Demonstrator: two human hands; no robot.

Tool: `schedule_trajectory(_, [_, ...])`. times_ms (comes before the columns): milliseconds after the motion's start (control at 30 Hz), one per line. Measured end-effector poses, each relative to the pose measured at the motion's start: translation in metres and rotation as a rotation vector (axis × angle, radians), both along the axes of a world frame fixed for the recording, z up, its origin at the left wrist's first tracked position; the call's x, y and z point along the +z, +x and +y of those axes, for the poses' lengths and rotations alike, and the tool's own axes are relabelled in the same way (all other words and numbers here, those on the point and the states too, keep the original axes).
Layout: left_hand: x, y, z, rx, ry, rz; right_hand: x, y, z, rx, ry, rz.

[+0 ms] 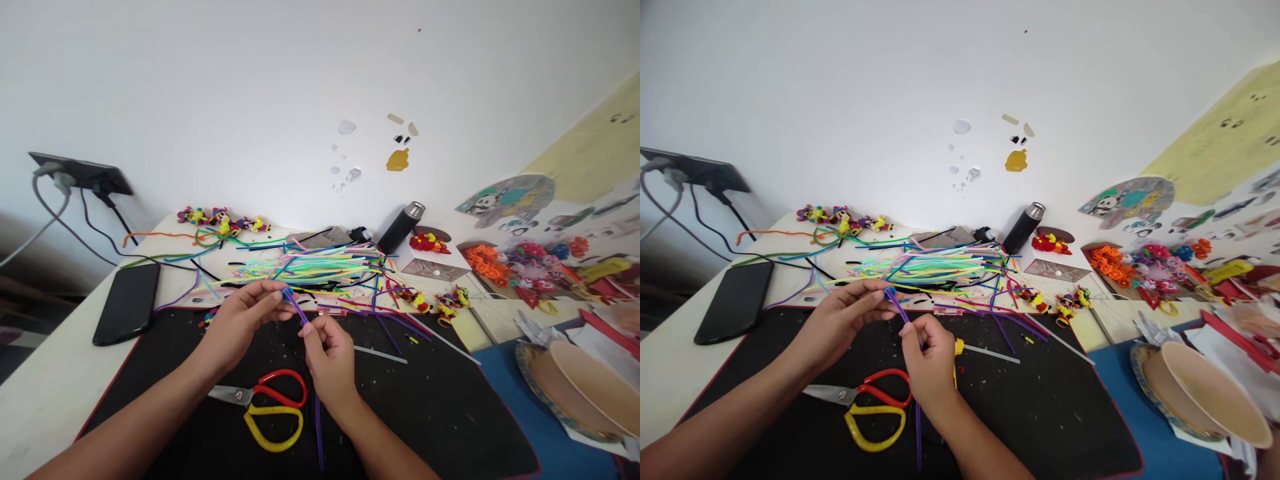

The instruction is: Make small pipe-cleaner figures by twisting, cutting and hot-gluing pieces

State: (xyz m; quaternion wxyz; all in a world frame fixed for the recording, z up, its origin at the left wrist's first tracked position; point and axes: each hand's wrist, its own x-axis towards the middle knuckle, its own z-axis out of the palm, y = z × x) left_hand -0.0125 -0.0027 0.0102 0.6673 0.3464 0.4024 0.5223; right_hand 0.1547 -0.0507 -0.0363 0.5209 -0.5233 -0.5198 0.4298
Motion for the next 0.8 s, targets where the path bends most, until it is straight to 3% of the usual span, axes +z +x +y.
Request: schedule_trajectory(800, [-0.002,-0.001,0.0019,-0.07,0.009,-0.015,-0.0029,0.0034,0.0,0.014,-0.007,-0.053])
